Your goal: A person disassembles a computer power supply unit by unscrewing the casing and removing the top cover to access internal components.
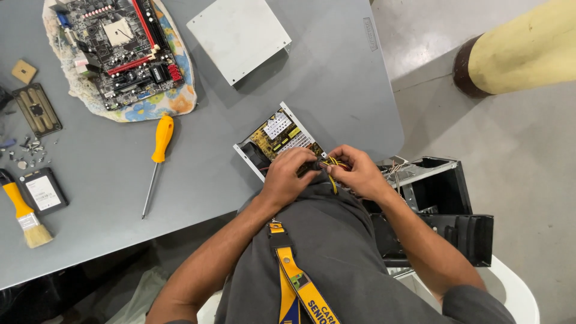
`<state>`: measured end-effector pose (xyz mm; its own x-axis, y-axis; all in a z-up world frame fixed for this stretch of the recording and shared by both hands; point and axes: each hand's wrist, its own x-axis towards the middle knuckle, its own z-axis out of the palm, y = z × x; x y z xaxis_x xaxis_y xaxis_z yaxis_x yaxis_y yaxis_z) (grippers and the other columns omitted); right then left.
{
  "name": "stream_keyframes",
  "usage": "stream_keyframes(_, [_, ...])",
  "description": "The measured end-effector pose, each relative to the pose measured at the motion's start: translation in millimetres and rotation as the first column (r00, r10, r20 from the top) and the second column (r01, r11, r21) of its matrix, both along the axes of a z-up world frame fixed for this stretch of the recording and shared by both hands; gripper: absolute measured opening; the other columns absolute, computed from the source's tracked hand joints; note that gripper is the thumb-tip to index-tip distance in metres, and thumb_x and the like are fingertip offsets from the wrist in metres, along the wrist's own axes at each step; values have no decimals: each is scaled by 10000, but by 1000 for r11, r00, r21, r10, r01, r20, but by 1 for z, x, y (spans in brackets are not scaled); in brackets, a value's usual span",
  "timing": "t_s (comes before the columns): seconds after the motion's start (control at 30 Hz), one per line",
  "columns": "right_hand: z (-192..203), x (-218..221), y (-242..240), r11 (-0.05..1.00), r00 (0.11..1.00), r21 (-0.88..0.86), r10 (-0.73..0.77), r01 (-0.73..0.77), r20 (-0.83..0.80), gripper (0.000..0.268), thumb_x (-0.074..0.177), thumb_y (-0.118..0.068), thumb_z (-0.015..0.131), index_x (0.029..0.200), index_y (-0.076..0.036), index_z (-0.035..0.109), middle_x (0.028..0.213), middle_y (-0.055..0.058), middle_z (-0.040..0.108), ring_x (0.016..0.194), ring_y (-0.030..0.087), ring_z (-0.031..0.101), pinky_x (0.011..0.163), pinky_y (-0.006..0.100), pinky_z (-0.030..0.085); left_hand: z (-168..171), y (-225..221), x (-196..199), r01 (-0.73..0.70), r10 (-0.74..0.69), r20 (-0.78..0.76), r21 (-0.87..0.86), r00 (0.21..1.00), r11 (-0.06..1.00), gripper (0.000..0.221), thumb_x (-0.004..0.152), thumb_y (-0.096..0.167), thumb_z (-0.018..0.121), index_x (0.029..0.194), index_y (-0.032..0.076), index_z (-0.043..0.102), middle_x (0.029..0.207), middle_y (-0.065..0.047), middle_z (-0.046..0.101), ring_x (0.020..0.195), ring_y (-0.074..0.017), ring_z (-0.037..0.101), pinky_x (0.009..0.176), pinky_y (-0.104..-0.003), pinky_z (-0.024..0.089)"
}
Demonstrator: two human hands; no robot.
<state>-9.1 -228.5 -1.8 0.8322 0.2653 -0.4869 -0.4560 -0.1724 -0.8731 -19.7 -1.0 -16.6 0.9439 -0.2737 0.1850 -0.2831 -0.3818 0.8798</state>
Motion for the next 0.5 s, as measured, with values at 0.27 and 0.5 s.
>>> stream_keyframes(0.27, [-8,1,-4,1000,1000,28,3,-2,-22,244,872,-8,721,1097,46,644,755,146,671,553,150,627,414,261,525,20,11,11,143,-158,-160,-100,974,985,308,882,165,807,1157,109,681,1155,-90,692,1149,-349,665,983,-492,524])
stream_keyframes(0.5, [-6,8,-7,998,998,37,45,-44,-35,250,878,-20,723,1108,49,652,754,147,670,585,160,642,437,280,536,19,12,20,157,-178,-193,-121,965,980,178,891,126,798,1050,89,726,1079,-89,728,1078,-340,699,931,-459,554])
